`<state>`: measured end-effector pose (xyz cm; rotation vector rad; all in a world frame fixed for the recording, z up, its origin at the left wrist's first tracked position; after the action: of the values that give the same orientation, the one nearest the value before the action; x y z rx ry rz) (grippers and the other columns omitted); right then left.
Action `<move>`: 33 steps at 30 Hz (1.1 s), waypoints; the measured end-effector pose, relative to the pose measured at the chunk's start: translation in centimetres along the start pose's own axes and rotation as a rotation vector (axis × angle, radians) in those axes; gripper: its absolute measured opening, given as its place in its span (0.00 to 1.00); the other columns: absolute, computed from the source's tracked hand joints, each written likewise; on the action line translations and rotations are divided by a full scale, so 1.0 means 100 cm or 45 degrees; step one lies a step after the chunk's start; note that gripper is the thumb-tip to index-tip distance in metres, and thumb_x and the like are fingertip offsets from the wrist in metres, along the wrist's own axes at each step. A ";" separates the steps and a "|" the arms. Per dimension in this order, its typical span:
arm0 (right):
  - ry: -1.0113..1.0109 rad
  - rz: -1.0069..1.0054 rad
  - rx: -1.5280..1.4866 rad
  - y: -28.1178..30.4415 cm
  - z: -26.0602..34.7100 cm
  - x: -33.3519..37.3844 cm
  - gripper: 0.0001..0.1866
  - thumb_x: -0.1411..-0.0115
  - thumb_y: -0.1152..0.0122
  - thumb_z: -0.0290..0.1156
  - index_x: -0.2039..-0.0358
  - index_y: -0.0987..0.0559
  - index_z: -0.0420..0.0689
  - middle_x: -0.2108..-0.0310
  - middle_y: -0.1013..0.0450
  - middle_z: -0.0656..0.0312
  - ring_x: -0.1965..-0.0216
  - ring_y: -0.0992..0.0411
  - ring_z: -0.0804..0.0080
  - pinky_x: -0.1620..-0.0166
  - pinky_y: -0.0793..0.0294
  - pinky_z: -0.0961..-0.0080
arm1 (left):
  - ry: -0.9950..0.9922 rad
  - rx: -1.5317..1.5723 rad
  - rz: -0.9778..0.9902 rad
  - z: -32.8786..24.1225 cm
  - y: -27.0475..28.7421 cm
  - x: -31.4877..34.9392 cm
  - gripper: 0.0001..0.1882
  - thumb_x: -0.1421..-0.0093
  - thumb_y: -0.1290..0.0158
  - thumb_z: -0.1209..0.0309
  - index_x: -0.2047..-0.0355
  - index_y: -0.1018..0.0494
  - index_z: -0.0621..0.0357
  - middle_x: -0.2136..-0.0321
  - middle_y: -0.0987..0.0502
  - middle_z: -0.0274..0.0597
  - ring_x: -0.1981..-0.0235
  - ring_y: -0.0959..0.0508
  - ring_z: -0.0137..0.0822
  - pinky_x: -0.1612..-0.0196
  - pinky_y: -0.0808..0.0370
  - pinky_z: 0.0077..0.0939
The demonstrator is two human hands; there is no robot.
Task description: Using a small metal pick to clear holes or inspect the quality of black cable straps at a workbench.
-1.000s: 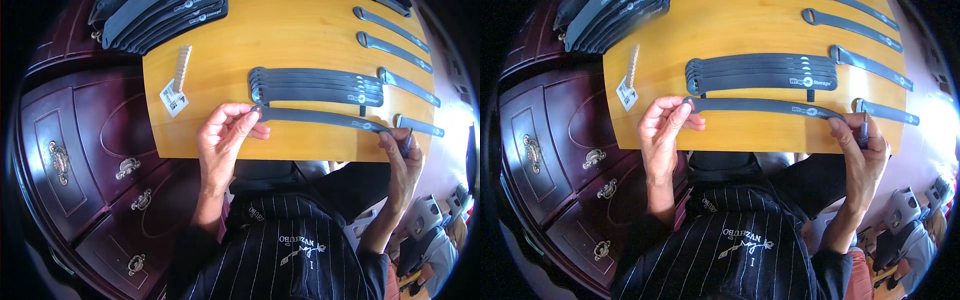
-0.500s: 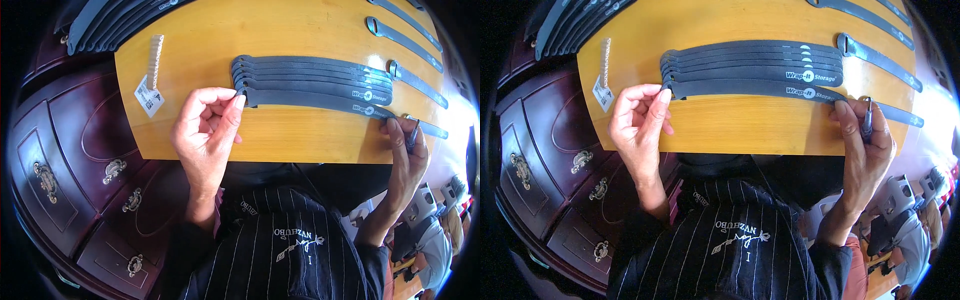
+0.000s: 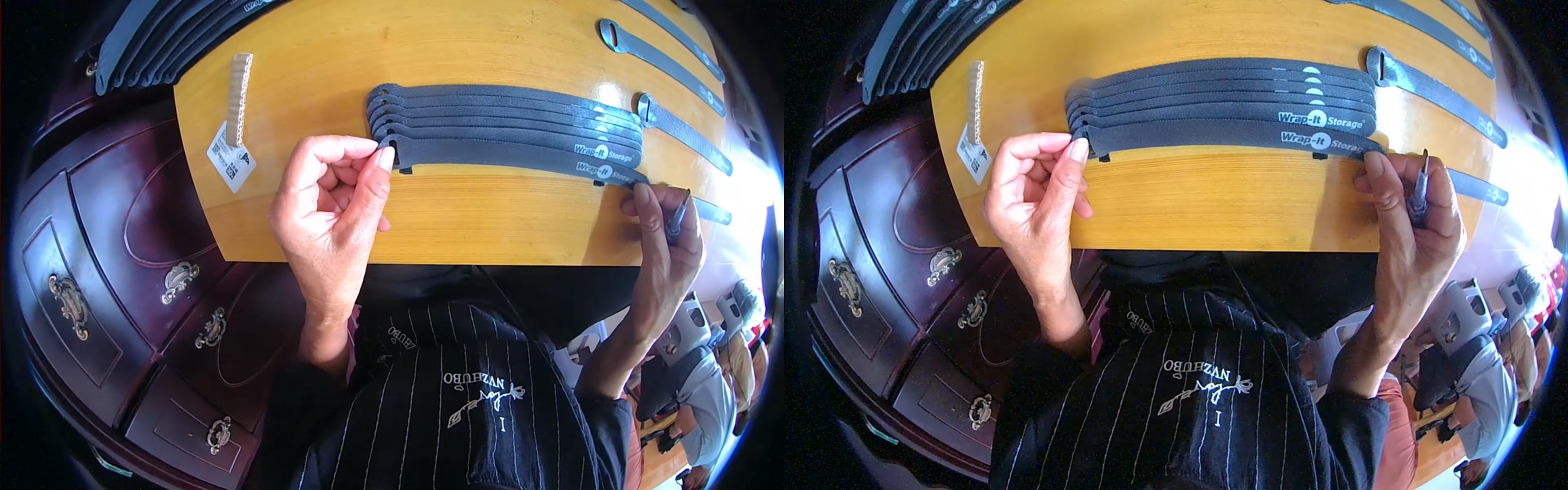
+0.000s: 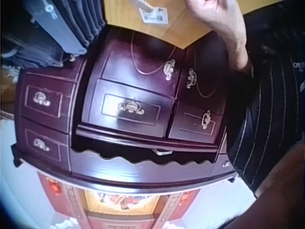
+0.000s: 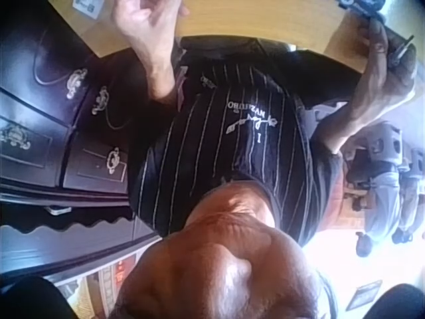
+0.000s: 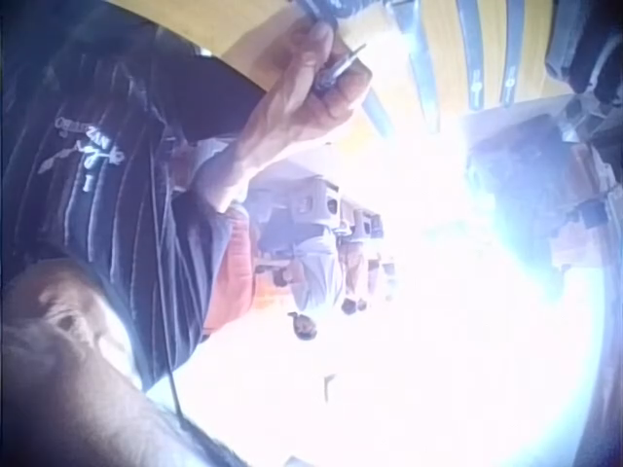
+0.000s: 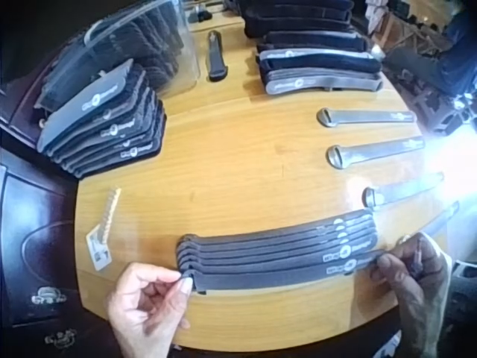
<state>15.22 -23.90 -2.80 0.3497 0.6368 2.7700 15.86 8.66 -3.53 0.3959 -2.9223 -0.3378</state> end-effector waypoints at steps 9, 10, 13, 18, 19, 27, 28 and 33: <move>0.011 0.006 0.024 -0.001 0.001 -0.001 0.07 0.43 0.36 0.28 0.65 0.20 0.39 0.74 0.25 0.65 0.71 0.29 0.83 0.66 0.33 0.86 | 0.023 -0.023 0.001 0.002 -0.001 -0.002 0.06 0.43 0.43 0.81 0.68 0.29 0.64 0.78 0.27 0.33 0.81 0.30 0.15 0.83 0.32 0.09; 0.009 -0.002 0.044 -0.001 0.001 -0.001 0.07 0.43 0.36 0.28 0.64 0.20 0.39 0.74 0.25 0.65 0.71 0.29 0.83 0.66 0.33 0.86 | 0.022 -0.022 0.001 0.002 -0.001 -0.002 0.06 0.43 0.43 0.81 0.68 0.29 0.64 0.78 0.27 0.33 0.81 0.30 0.15 0.83 0.32 0.09; 0.004 0.002 -0.003 -0.001 0.000 -0.001 0.08 0.43 0.36 0.28 0.64 0.20 0.39 0.74 0.25 0.66 0.71 0.29 0.83 0.66 0.33 0.87 | 0.023 -0.012 -0.002 0.001 -0.001 -0.003 0.06 0.43 0.43 0.81 0.68 0.29 0.64 0.78 0.27 0.32 0.81 0.31 0.15 0.83 0.32 0.09; -0.049 -0.006 0.015 -0.001 -0.003 -0.002 0.08 0.43 0.35 0.29 0.65 0.20 0.40 0.74 0.25 0.67 0.71 0.30 0.84 0.66 0.34 0.88 | 0.024 -0.033 -0.008 0.001 -0.002 -0.003 0.06 0.43 0.43 0.81 0.68 0.30 0.63 0.79 0.28 0.32 0.83 0.32 0.14 0.84 0.34 0.09; -0.058 -0.006 0.002 0.000 -0.004 -0.003 0.08 0.43 0.35 0.29 0.65 0.20 0.40 0.75 0.26 0.67 0.72 0.31 0.84 0.66 0.35 0.88 | 0.024 -0.029 -0.006 0.001 -0.003 -0.003 0.06 0.43 0.43 0.81 0.68 0.30 0.63 0.79 0.28 0.32 0.83 0.32 0.14 0.84 0.34 0.09; -0.086 -0.025 0.068 0.000 -0.001 -0.003 0.07 0.44 0.35 0.28 0.71 0.22 0.39 0.80 0.29 0.70 0.75 0.35 0.87 0.70 0.36 0.87 | 0.057 -0.098 -0.051 0.002 -0.002 0.001 0.06 0.43 0.44 0.80 0.67 0.30 0.61 0.77 0.29 0.30 0.81 0.33 0.15 0.84 0.34 0.09; -0.045 -0.024 0.066 -0.002 -0.001 -0.004 0.08 0.45 0.34 0.29 0.72 0.23 0.39 0.81 0.30 0.70 0.76 0.36 0.87 0.71 0.36 0.87 | 0.045 -0.111 -0.055 0.001 -0.001 0.001 0.06 0.43 0.44 0.80 0.67 0.30 0.61 0.77 0.29 0.31 0.81 0.33 0.15 0.84 0.35 0.08; -0.016 -0.002 0.106 -0.003 0.002 -0.005 0.10 0.45 0.34 0.31 0.73 0.25 0.38 0.83 0.30 0.65 0.79 0.35 0.84 0.73 0.34 0.84 | -0.012 -0.119 -0.031 0.003 -0.002 -0.001 0.06 0.42 0.44 0.79 0.66 0.31 0.62 0.77 0.30 0.32 0.82 0.35 0.15 0.85 0.37 0.08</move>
<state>15.77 -23.68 -2.88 0.3836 0.7507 2.7429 15.95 8.59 -3.86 0.4174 -2.8991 -0.4785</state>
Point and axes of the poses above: each hand's wrist, its own x-axis away from the middle knuckle, its own y-axis out of the back of the hand, z = x × y, the point moved 10 cm from there along -x, towards the middle knuckle
